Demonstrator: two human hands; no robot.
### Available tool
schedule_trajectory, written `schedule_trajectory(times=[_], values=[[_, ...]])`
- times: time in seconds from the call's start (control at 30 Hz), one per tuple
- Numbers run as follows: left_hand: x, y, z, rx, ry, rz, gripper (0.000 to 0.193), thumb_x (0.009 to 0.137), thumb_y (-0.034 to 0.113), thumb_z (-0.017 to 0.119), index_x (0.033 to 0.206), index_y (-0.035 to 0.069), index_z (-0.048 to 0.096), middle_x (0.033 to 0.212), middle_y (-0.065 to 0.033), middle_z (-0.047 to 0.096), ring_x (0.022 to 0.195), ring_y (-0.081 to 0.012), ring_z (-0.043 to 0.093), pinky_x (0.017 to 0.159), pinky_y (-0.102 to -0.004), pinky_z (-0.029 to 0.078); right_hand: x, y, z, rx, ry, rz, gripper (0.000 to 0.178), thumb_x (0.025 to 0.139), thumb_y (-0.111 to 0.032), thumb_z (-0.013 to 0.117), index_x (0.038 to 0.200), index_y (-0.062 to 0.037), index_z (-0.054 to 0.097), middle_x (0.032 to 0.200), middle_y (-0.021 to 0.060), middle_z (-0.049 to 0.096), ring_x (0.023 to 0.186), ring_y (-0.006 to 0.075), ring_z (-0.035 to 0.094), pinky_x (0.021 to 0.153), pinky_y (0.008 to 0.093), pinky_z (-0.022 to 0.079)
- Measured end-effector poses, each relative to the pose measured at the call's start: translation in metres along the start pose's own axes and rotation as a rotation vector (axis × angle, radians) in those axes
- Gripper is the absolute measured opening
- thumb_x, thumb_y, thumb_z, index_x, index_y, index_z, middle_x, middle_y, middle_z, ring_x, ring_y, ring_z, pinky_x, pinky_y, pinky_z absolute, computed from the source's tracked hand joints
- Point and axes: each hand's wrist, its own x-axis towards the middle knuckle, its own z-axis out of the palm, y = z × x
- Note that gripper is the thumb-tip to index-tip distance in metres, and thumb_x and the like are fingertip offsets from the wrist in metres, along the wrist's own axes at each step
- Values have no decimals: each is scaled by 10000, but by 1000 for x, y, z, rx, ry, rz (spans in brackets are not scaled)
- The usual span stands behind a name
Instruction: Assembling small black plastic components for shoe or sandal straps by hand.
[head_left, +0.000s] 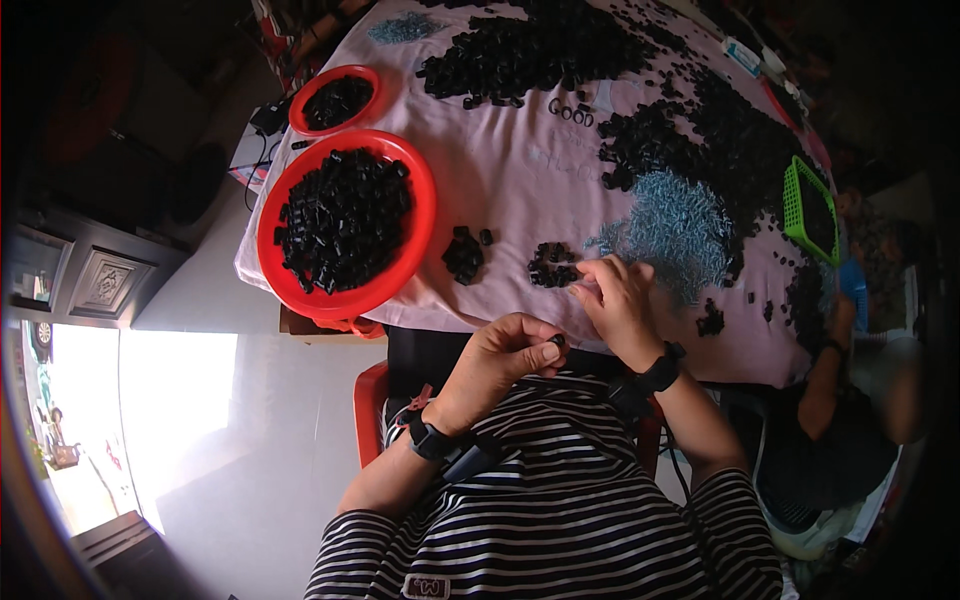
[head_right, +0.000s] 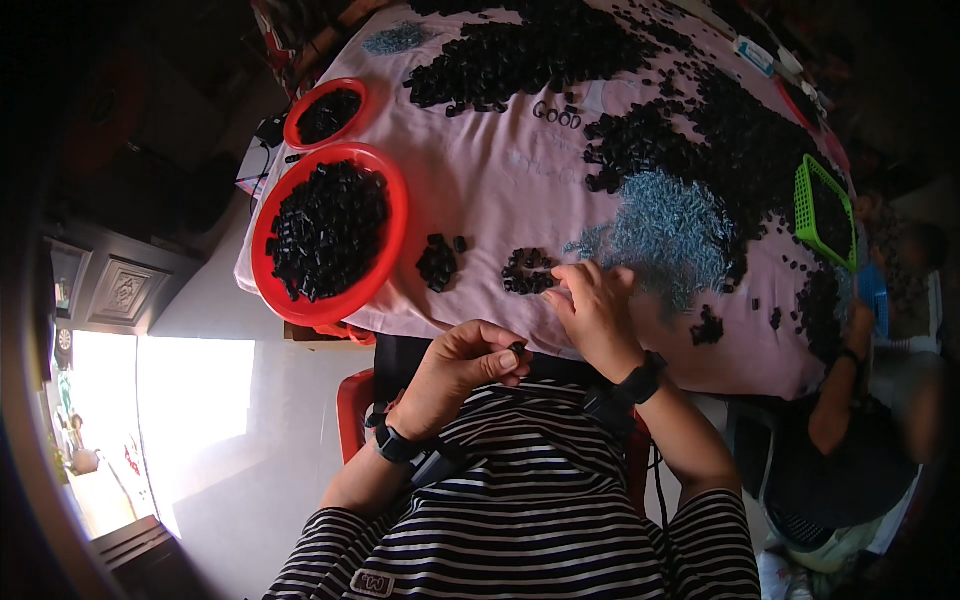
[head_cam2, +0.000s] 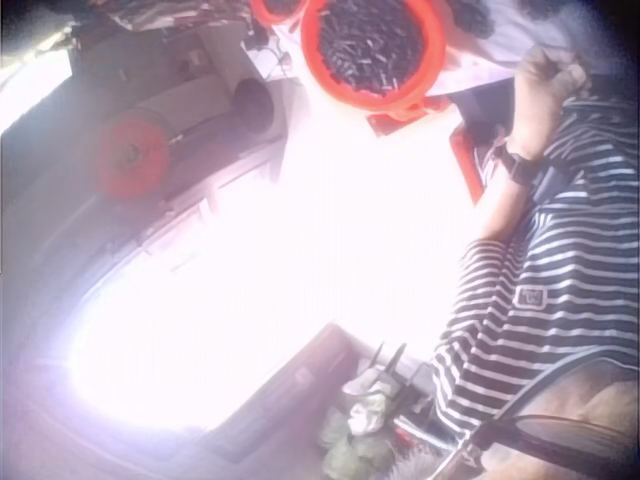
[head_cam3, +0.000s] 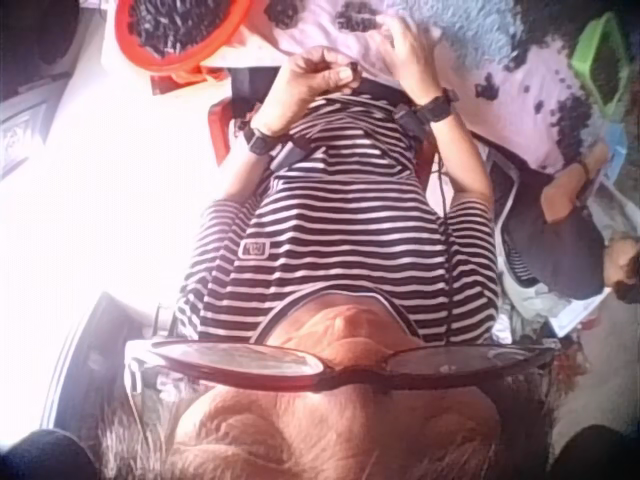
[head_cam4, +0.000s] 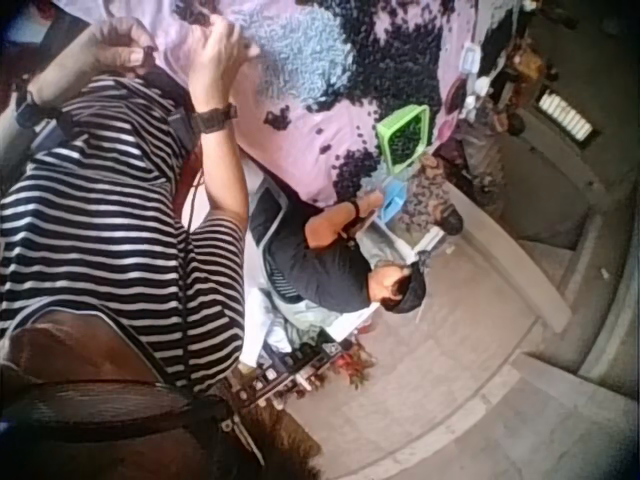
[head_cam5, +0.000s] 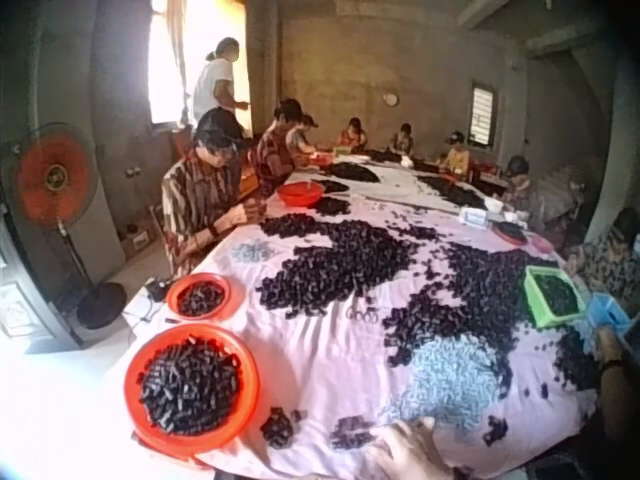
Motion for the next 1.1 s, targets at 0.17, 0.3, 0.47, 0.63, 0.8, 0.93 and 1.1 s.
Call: schedule_trajectory(times=[0.17, 0.3, 0.47, 0.63, 0.8, 0.93, 1.1], values=[[-1, 0, -4, 10, -13, -10, 200, 971, 102, 706, 1136, 4, 649, 1047, -56, 710, 952, -131, 680, 855, -265, 562, -1, 0, 7, 4, 53, -91, 188, 863, -99, 733, 1034, -102, 655, 913, 43, 673, 847, 258, 641, 833, 406, 402], [-1, 1, -5, 10, -21, -27, 185, 982, 108, 689, 1145, 23, 661, 1038, -82, 731, 967, -159, 701, 853, -287, 564, -4, -8, -11, 214, 85, -18, 257, 820, 66, 703, 1040, -62, 668, 903, 83, 683, 817, 293, 638, 740, 378, 491], [-1, 5, -1, -12, -11, -47, 241, 991, 121, 679, 1207, 16, 658, 1054, -87, 731, 976, -168, 703, 862, -297, 565, -8, -26, -37, 583, -32, 271, 258, 827, 85, 686, 1041, -57, 707, 889, 40, 669, 812, 157, 633, 711, 301, 499], [-4, 6, -1, -25, -47, -13, 250, 989, 106, 673, 1216, 1, 658, 1082, -97, 729, 1001, -179, 705, 888, -305, 575, -2, -51, -67, 492, -105, 52, 276, 838, 102, 658, 1073, -30, 713, 961, 53, 644, 853, 153, 617, 752, 277, 507], [-4, 5, 2, 6, -62, 38, 241, 996, 117, 674, 1204, -3, 651, 1108, -67, 714, 1012, -129, 673, 883, -269, 556, -2, -61, -71, 457, -46, -68, 308, 829, 66, 723, 1094, -92, 719, 925, 18, 660, 847, 179, 596, 884, 339, 417], [-3, 0, 1, 94, -21, 78, 227, 994, 106, 681, 1192, 0, 648, 1093, -31, 698, 988, -80, 629, 885, -233, 517, -4, -64, -68, 342, -17, -114, 291, 841, 27, 744, 1098, -109, 725, 937, 14, 668, 885, 183, 597, 900, 355, 399], [-4, -3, 2, 113, 1, 108, 221, 966, 73, 706, 1173, 6, 662, 1095, -21, 693, 1001, -84, 638, 911, -245, 528, -5, -63, -64, 308, -8, -151, 244, 875, -9, 722, 1102, -98, 714, 974, 10, 679, 827, 183, 599, 900, 368, 384]])
